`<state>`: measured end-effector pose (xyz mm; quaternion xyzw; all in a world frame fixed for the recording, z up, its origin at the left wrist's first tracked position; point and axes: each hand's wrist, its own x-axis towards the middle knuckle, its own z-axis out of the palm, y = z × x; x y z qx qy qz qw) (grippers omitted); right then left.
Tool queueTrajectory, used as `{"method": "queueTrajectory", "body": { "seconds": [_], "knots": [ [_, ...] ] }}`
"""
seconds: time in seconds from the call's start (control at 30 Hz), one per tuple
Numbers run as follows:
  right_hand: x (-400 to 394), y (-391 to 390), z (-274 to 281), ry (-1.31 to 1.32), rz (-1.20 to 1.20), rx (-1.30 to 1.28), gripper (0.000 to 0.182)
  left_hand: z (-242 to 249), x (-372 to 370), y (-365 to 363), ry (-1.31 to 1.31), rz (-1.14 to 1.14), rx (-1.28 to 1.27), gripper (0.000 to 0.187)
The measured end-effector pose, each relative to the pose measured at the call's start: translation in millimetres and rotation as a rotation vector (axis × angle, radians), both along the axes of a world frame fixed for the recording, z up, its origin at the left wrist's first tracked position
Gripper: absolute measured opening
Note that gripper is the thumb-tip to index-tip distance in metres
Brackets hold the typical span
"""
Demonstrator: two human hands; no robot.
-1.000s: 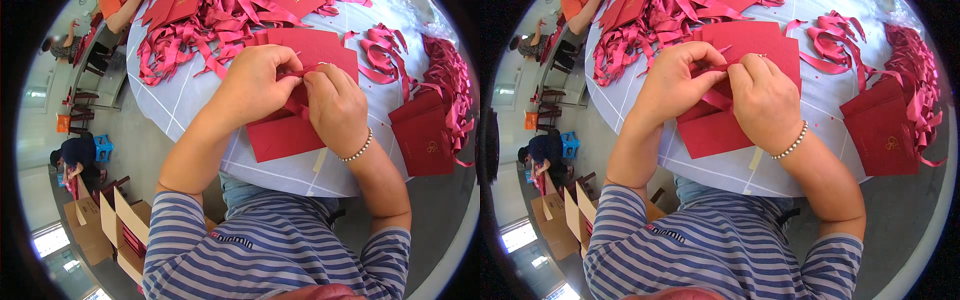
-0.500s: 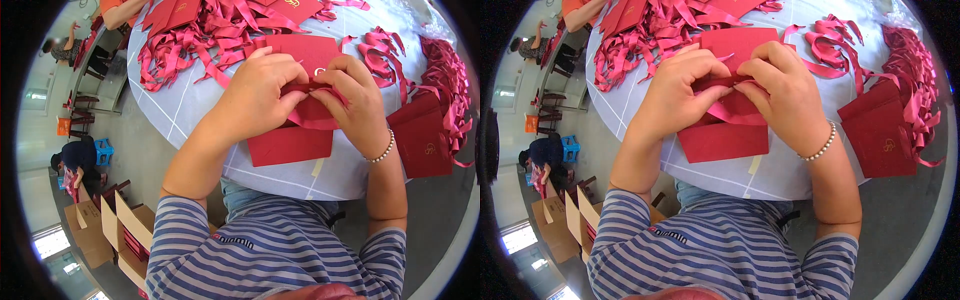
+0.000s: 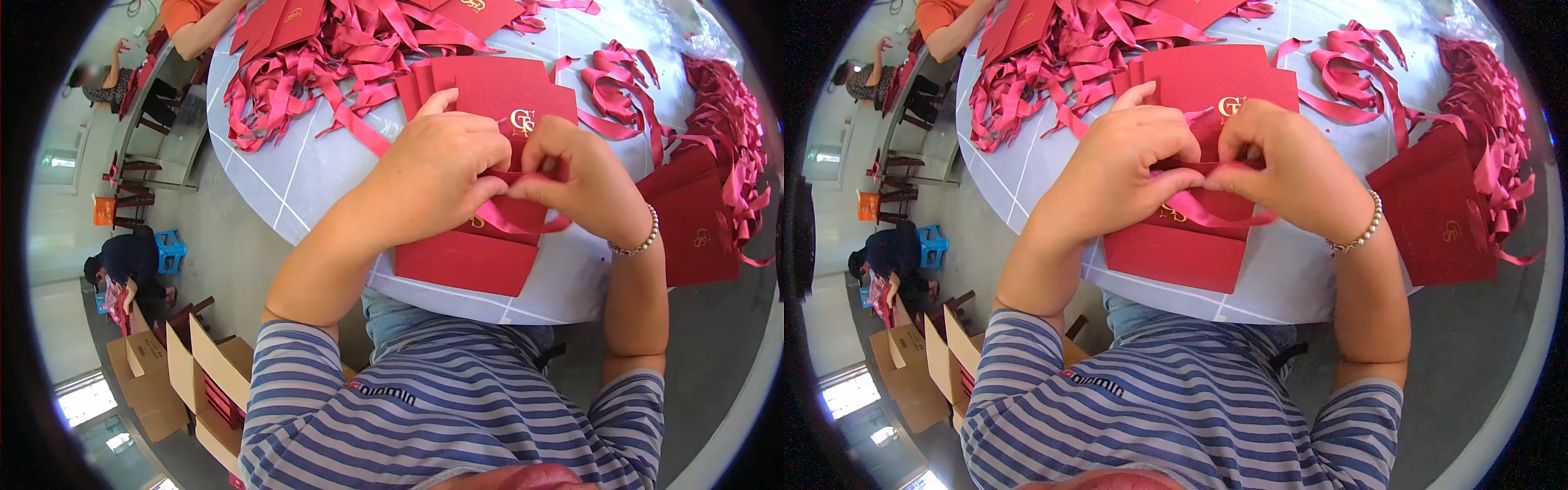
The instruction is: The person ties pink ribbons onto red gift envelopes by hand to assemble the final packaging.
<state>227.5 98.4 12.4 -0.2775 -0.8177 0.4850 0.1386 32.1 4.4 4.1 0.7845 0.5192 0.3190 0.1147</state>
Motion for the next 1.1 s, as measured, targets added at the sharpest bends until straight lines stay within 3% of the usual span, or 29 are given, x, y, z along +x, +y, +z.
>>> {"method": "queueTrajectory", "body": {
  "seconds": [0.03, 0.1, 0.27, 0.4, 0.47, 0.5, 0.6, 0.83, 1.07, 1.1],
  "knots": [
    [1, 0, -3, 0.001, -0.005, -0.003, 0.025, 1, 0, 0, 0.002, -0.016, 0.002, 0.016],
    [2, 0, -10, 0.011, 0.129, 0.234, 0.023, 1, -1, -1, 0.004, -0.037, -0.029, 0.015],
    [-1, -3, -10, 0.030, 0.105, 0.188, 0.023, 2, -5, 1, -0.007, -0.107, -0.065, 0.015],
    [3, 4, -12, 0.080, 0.177, 0.139, 0.024, 3, -2, 0, 0.003, -0.139, 0.067, 0.015],
    [6, 13, -8, 0.004, 0.217, -0.139, 0.028, 3, -1, -1, -0.004, -0.171, 0.094, 0.015],
    [6, 13, -14, 0.127, 0.212, -0.231, 0.031, 3, 0, -1, -0.010, -0.153, 0.102, 0.015],
    [6, 15, -13, 0.091, 0.214, -0.396, 0.029, 1, -3, 0, -0.048, -0.151, 0.072, 0.017],
    [4, 15, -22, 0.114, 0.155, -0.489, 0.022, 1, -5, 0, -0.088, -0.146, -0.065, 0.020],
    [1, 7, -20, 0.298, -0.047, -0.874, 0.018, 3, -10, 2, -0.201, -0.198, -0.074, 0.019],
    [0, 7, -21, 0.337, -0.117, -0.942, 0.018, 6, -10, 1, -0.259, -0.308, -0.101, 0.019]
  ]
}}
